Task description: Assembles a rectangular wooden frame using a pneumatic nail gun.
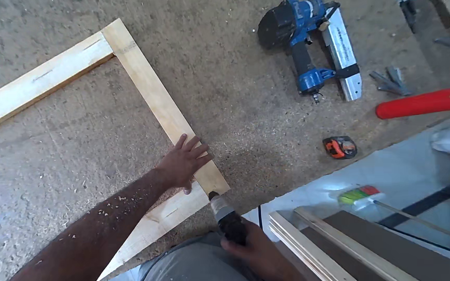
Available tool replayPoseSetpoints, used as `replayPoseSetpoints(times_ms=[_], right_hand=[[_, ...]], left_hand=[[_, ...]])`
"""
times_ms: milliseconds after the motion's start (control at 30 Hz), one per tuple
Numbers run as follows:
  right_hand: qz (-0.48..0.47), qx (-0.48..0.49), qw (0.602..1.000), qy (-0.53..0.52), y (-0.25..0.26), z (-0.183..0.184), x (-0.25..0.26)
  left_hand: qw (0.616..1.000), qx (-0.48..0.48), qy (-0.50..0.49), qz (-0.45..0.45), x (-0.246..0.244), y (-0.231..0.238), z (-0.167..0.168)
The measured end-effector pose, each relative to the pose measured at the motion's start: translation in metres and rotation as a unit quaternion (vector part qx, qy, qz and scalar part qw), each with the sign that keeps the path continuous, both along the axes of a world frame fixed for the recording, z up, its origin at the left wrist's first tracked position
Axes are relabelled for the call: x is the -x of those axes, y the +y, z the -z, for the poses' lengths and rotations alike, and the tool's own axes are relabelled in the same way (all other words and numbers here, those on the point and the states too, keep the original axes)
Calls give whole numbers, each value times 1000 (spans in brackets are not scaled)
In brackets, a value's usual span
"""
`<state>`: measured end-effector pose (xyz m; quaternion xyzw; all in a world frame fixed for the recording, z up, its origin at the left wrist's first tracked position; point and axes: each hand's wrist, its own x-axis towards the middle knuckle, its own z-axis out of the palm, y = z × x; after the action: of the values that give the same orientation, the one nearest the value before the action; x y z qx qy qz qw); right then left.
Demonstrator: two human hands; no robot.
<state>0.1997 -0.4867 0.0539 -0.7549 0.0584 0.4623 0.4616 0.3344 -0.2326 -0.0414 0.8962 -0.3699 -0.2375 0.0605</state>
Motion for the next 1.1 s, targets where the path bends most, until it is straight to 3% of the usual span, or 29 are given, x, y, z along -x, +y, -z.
replayPoseSetpoints(times_ms=[167, 400, 1100], right_hand=[[-73, 99, 992, 7, 37, -6, -8], [-4, 79, 997, 24, 58, -3, -31], [-20, 120, 993, 7, 52, -3, -28]], left_hand=[[1000, 6, 13, -6, -1, -1, 1], [999, -28, 37, -3, -6, -8, -5], [998, -12, 60, -17, -7, -9, -5]])
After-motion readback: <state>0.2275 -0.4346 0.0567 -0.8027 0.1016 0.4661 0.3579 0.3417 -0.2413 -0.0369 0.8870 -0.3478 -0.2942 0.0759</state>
